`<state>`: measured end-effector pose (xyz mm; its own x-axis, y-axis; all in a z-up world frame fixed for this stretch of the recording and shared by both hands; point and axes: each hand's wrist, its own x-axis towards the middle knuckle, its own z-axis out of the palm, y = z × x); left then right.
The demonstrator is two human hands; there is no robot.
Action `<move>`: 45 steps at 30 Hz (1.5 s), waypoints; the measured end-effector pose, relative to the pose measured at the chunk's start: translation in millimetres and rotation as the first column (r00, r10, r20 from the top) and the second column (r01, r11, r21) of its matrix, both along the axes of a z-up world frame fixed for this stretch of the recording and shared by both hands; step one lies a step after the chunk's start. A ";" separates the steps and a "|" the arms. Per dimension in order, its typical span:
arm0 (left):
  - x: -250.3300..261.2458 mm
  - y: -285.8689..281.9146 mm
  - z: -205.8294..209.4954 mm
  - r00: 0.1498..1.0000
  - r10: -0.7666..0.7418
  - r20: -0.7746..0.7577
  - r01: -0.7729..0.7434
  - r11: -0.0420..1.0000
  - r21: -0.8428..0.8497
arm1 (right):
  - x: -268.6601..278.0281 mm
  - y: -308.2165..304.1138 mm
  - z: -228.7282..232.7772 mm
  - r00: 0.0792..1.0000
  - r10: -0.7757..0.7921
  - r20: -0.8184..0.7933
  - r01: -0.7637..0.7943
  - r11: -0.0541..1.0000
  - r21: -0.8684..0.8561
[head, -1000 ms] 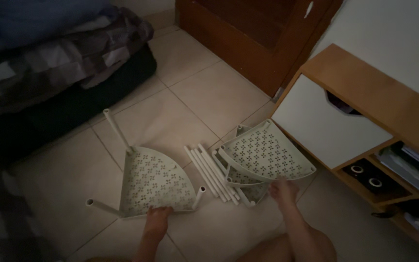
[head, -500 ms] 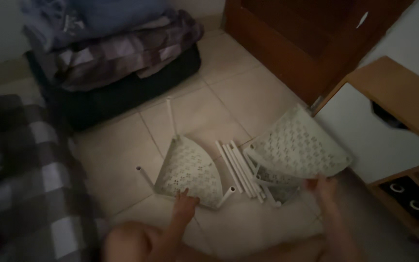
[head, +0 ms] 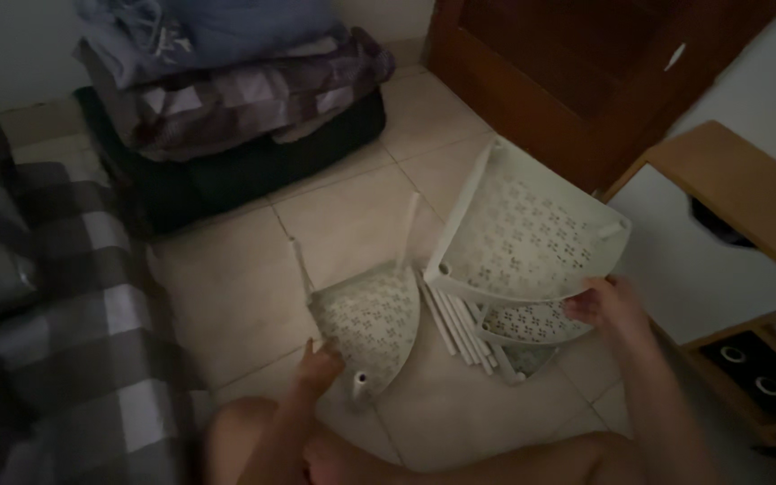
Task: The person assembles a white plastic corner shelf unit by inserting vertical poles into the perforated shelves and stacking them. They handle the shelves and poles by hand, building the unit layer by layer on the floor.
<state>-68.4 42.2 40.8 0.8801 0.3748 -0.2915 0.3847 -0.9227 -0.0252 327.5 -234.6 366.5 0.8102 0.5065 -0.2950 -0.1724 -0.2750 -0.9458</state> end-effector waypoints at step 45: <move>-45.5 -48.6 222.2 0.068 0.894 0.444 0.369 0.391 -0.843 | -82.8 196.8 -4.4 0.791 0.605 0.093 -0.556 0.773 -0.305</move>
